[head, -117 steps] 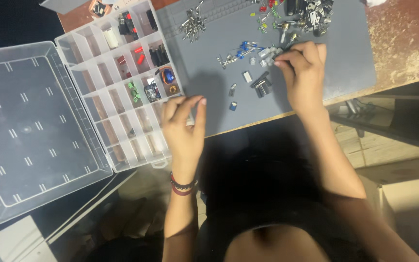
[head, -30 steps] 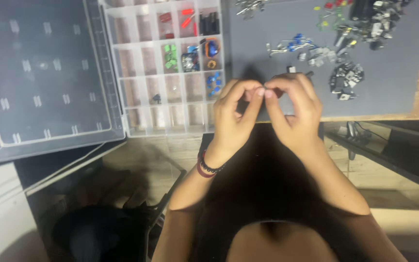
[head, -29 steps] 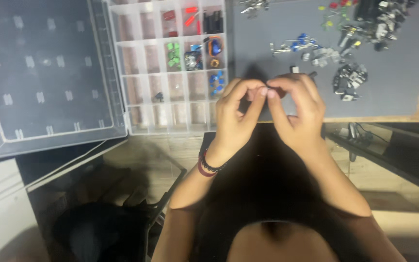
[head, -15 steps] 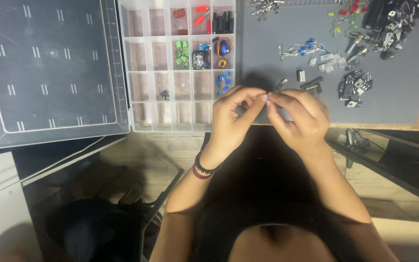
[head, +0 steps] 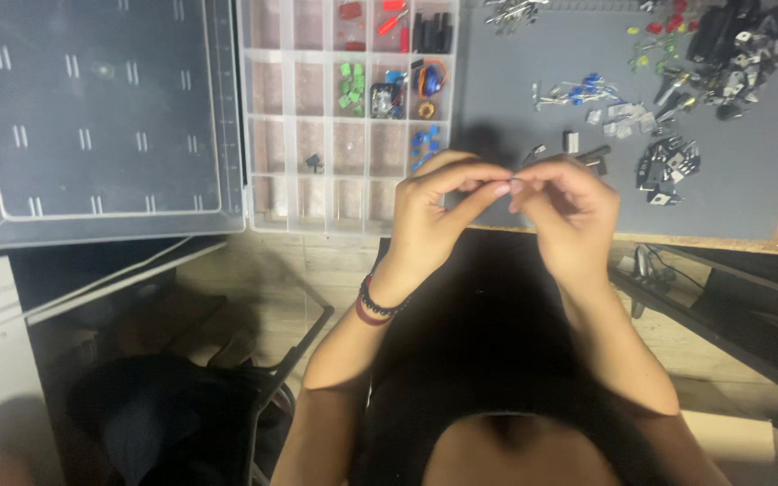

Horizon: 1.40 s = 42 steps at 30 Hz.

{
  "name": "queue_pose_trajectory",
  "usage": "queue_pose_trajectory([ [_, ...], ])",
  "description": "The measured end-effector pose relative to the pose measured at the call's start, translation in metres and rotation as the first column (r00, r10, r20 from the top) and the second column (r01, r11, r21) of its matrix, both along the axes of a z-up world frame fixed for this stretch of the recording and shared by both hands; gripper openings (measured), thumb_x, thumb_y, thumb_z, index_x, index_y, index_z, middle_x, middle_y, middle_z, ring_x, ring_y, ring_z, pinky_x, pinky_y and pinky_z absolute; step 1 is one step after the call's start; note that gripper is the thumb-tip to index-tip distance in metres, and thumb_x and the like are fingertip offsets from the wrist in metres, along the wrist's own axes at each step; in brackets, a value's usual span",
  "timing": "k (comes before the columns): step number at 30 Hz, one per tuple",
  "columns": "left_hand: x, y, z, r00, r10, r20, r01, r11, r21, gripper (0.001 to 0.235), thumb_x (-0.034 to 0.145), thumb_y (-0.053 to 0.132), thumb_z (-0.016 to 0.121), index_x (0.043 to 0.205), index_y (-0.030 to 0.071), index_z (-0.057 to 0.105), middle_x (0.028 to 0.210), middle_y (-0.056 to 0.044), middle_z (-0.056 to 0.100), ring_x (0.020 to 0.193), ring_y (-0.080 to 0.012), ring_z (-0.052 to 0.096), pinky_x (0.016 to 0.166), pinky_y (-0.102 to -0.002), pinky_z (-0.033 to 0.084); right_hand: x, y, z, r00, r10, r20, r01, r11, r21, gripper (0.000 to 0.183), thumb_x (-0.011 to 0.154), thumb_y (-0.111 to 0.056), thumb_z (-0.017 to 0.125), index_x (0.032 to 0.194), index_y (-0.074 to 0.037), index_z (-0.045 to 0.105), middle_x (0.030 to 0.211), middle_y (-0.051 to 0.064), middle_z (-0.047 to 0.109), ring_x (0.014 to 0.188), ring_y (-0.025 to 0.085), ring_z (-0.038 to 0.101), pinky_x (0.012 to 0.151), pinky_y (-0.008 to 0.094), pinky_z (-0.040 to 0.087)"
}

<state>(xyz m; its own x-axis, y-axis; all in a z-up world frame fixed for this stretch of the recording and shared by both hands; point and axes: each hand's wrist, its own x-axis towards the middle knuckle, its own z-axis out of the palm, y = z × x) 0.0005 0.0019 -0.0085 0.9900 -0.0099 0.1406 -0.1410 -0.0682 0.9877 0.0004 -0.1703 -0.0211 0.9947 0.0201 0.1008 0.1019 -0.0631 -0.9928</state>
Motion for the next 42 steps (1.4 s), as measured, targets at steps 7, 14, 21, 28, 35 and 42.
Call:
queue_pose_trajectory([
  [7, 0.0, 0.005, -0.001, 0.998, -0.011, 0.067, 0.014, 0.999, -0.033, 0.012, 0.094, 0.016, 0.076, 0.105, 0.018, 0.08, 0.095, -0.003, 0.076, 0.091, -0.0208, 0.073, 0.086, -0.034, 0.059, -0.005, 0.004, -0.018, 0.96, 0.019, -0.28, 0.052, 0.968, 0.245, 0.006, 0.093, 0.004, 0.069, 0.098, 0.003, 0.069, 0.088, 0.018, 0.072, 0.068, 0.016, 0.066, 0.067, 0.028, 0.054],
  [14, 0.001, 0.018, -0.003, 0.993, 0.047, 0.112, -0.058, 0.994, 0.094, 0.009, 0.098, 0.015, 0.071, 0.104, 0.014, 0.077, 0.091, -0.005, 0.073, 0.09, -0.026, 0.071, 0.084, -0.038, 0.058, -0.002, 0.01, -0.007, 0.97, 0.064, -0.234, -0.035, 0.991, 0.13, 0.008, 0.094, -0.003, 0.073, 0.098, 0.005, 0.075, 0.078, 0.018, 0.072, 0.067, 0.019, 0.069, 0.069, 0.03, 0.057],
  [21, 0.01, 0.039, 0.0, 0.967, 0.144, 0.21, -0.232, 0.837, 0.495, 0.002, 0.096, 0.008, 0.074, 0.095, 0.007, 0.076, 0.086, -0.006, 0.064, 0.083, -0.0299, 0.064, 0.08, -0.04, 0.051, 0.001, 0.004, 0.002, 0.994, 0.082, -0.077, -0.089, 0.992, -0.085, 0.001, 0.092, 0.001, 0.077, 0.09, 0.001, 0.077, 0.065, 0.011, 0.066, 0.066, 0.018, 0.062, 0.074, 0.03, 0.053],
  [28, 0.008, 0.036, -0.005, 0.971, 0.163, 0.175, -0.239, 0.673, 0.7, 0.005, 0.089, 0.012, 0.084, 0.087, 0.013, 0.08, 0.086, 0.002, 0.06, 0.086, -0.0196, 0.056, 0.079, -0.036, 0.042, 0.005, -0.006, 0.0, 0.998, 0.055, -0.032, -0.058, 0.99, -0.128, 0.004, 0.094, -0.002, 0.077, 0.089, -0.002, 0.077, 0.065, 0.008, 0.065, 0.069, 0.017, 0.058, 0.074, 0.03, 0.05],
  [35, 0.009, 0.033, -0.011, 0.973, 0.17, 0.158, -0.227, 0.544, 0.808, 0.013, 0.087, 0.003, 0.079, 0.089, 0.015, 0.081, 0.089, 0.001, 0.058, 0.088, -0.0223, 0.055, 0.081, -0.038, 0.036, 0.008, -0.023, -0.004, 0.998, 0.024, -0.052, -0.031, 0.992, -0.125, 0.004, 0.095, -0.002, 0.076, 0.092, -0.003, 0.078, 0.068, 0.009, 0.067, 0.071, 0.017, 0.061, 0.076, 0.03, 0.051],
  [42, 0.01, 0.026, 0.004, 0.973, 0.157, 0.169, -0.23, 0.586, 0.777, 0.014, 0.089, 0.003, 0.08, 0.096, 0.015, 0.081, 0.091, -0.001, 0.057, 0.089, -0.0227, 0.055, 0.084, -0.038, 0.034, 0.022, -0.086, 0.002, 0.982, -0.097, -0.161, 0.08, 0.991, -0.111, 0.003, 0.102, 0.002, 0.07, 0.103, 0.001, 0.072, 0.085, 0.015, 0.07, 0.082, 0.019, 0.065, 0.085, 0.033, 0.055],
])
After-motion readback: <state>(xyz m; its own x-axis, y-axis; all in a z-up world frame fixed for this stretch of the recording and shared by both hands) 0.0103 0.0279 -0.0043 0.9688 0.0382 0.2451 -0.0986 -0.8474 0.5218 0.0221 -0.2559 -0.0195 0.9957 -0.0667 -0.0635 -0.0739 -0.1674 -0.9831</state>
